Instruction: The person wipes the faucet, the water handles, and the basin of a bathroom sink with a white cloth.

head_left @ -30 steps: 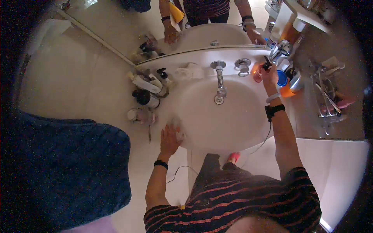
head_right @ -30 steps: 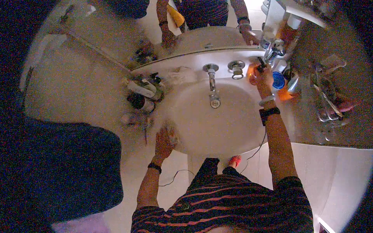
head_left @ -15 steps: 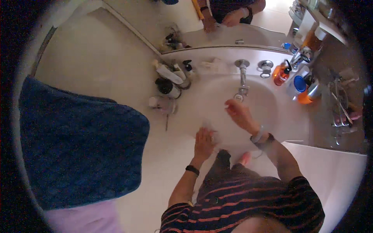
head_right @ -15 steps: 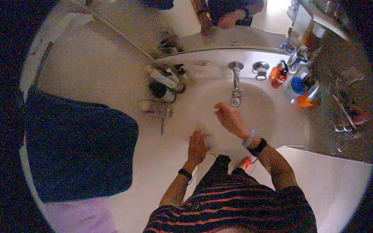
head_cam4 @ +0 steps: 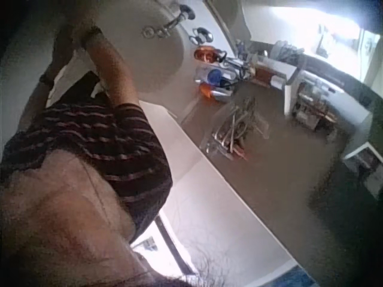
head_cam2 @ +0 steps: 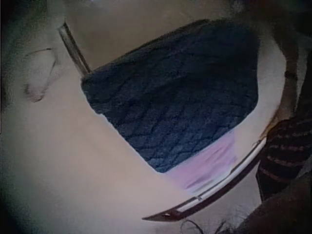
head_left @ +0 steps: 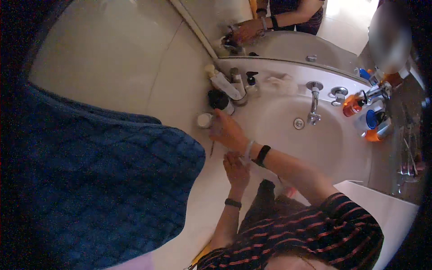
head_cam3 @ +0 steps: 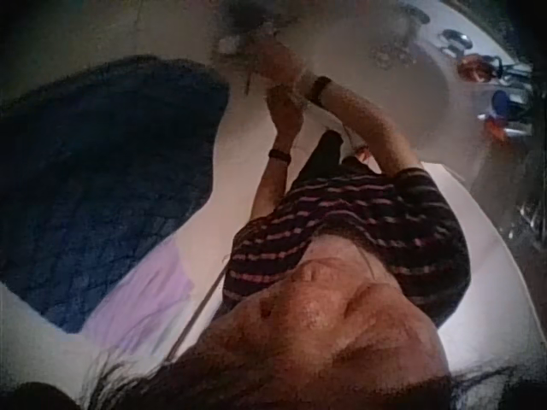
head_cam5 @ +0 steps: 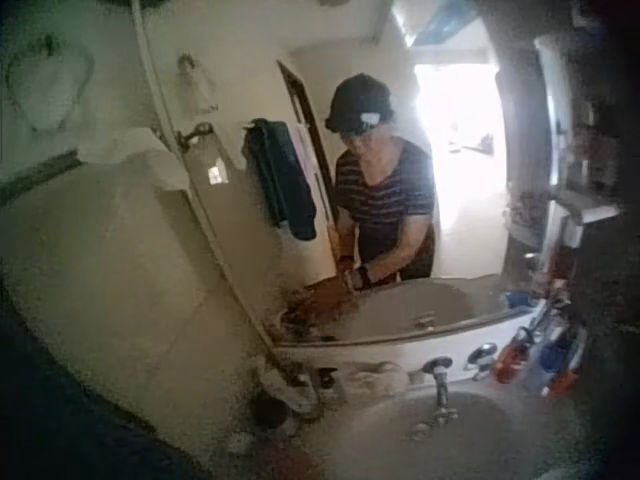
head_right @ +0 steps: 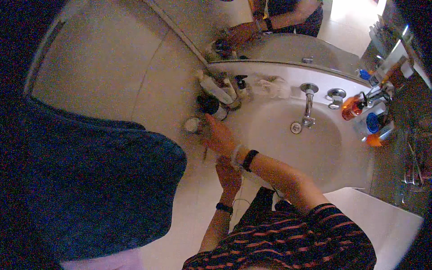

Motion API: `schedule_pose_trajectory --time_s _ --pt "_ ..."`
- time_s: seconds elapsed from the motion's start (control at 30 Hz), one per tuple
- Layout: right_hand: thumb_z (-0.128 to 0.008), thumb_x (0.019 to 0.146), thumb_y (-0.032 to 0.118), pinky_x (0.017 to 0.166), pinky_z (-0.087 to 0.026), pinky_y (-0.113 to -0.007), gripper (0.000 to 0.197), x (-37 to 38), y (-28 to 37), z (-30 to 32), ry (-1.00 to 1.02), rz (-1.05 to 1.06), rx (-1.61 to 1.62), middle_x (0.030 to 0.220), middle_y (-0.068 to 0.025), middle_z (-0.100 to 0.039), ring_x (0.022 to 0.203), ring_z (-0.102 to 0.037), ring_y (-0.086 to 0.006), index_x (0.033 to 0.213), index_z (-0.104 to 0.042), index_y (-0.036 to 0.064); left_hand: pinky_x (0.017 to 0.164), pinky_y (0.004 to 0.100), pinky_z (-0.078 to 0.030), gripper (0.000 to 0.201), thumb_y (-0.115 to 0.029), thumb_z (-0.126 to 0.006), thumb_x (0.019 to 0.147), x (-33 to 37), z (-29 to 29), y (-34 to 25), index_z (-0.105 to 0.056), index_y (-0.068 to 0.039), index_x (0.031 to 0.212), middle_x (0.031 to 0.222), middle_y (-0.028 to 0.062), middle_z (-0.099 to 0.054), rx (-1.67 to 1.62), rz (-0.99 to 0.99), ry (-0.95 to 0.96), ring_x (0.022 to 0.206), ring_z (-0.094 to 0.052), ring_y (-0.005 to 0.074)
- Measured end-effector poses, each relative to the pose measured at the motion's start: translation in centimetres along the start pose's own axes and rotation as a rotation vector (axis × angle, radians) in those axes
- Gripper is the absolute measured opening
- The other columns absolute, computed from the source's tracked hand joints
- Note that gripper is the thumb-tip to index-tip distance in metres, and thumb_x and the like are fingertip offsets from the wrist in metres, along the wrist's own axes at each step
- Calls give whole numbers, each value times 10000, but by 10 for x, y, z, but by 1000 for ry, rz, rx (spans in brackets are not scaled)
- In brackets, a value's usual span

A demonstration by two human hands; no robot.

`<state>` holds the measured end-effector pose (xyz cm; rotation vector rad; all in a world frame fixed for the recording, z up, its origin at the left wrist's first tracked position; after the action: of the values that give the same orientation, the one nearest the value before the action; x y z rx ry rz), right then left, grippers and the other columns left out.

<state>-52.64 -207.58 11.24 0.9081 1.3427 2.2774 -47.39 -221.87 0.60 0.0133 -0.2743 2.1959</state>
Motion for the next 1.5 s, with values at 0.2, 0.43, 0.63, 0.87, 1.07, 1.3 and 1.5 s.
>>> schedule_pose_trajectory --time_s 0.2,0.43,0.63,0.87,1.07,1.3,1.5 --pt "-768 647 219 902 -404 -390 713 13 8 0 50 -115 85 1121 -192 -513 1060 -491 -338 1219 -404 -3 1079 497 -126 620 -328 -494 866 23 1 33 -296 49 1317 1372 265 -282 120 77 -41 1288 -221 424" --pt "-776 648 165 822 -467 -368 624 -18 -12 74 -75 -95 132 1090 -130 -511 968 -535 -255 1171 -458 41 1055 508 -173 622 -387 -454 875 70 3 46 -360 65 1293 1328 272 -345 -73 -77 -162 1244 -288 414" --pt "-772 657 155 839 -475 -336 649 -37 -10 121 -127 -175 -113 1098 -120 -510 964 -541 -228 1192 -427 32 1070 460 -175 627 -416 -390 897 123 8 27 -367 75 1287 1323 254 -358 159 -135 -20 1239 -303 392" --pt "-776 653 205 822 -477 -351 653 -28 28 94 -33 -107 11 1077 -129 -520 999 -535 -241 1182 -431 37 1082 434 -183 634 -402 -479 848 106 -23 57 -405 74 1261 1339 238 -348 115 -253 76 1269 -279 364" --pt "-777 644 223 857 -443 -384 649 -8 -1 75 -50 -89 -3 1073 -161 -526 1004 -526 -300 1163 -437 33 1055 477 -226 609 -316 -548 803 42 0 -54 -373 -1 1295 1326 217 -369 -220 -337 119 1236 -325 372" --pt "-767 641 211 857 -433 -418 651 8 22 21 45 -102 -52 1106 -202 -515 1012 -511 -364 1169 -432 29 1053 487 -225 570 -312 -564 799 20 25 -67 -397 -71 1288 1278 182 -453 -335 -348 111 1237 -344 378" --pt "-759 644 252 870 -422 -444 733 15 20 14 117 -201 -102 1123 -210 -504 1055 -476 -384 1223 -371 25 1051 453 -244 591 -360 -570 810 30 18 -58 -381 -89 1300 1270 153 -470 -495 -171 102 1238 -359 334"
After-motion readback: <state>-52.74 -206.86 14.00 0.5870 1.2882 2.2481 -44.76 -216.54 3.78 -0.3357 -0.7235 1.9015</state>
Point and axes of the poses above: each hand's wrist, its own x-axis towards the middle knuckle, its own z-axis out of the back of the hand, y = z × x, the point moved 5 cm from there along x, towards the middle knuckle
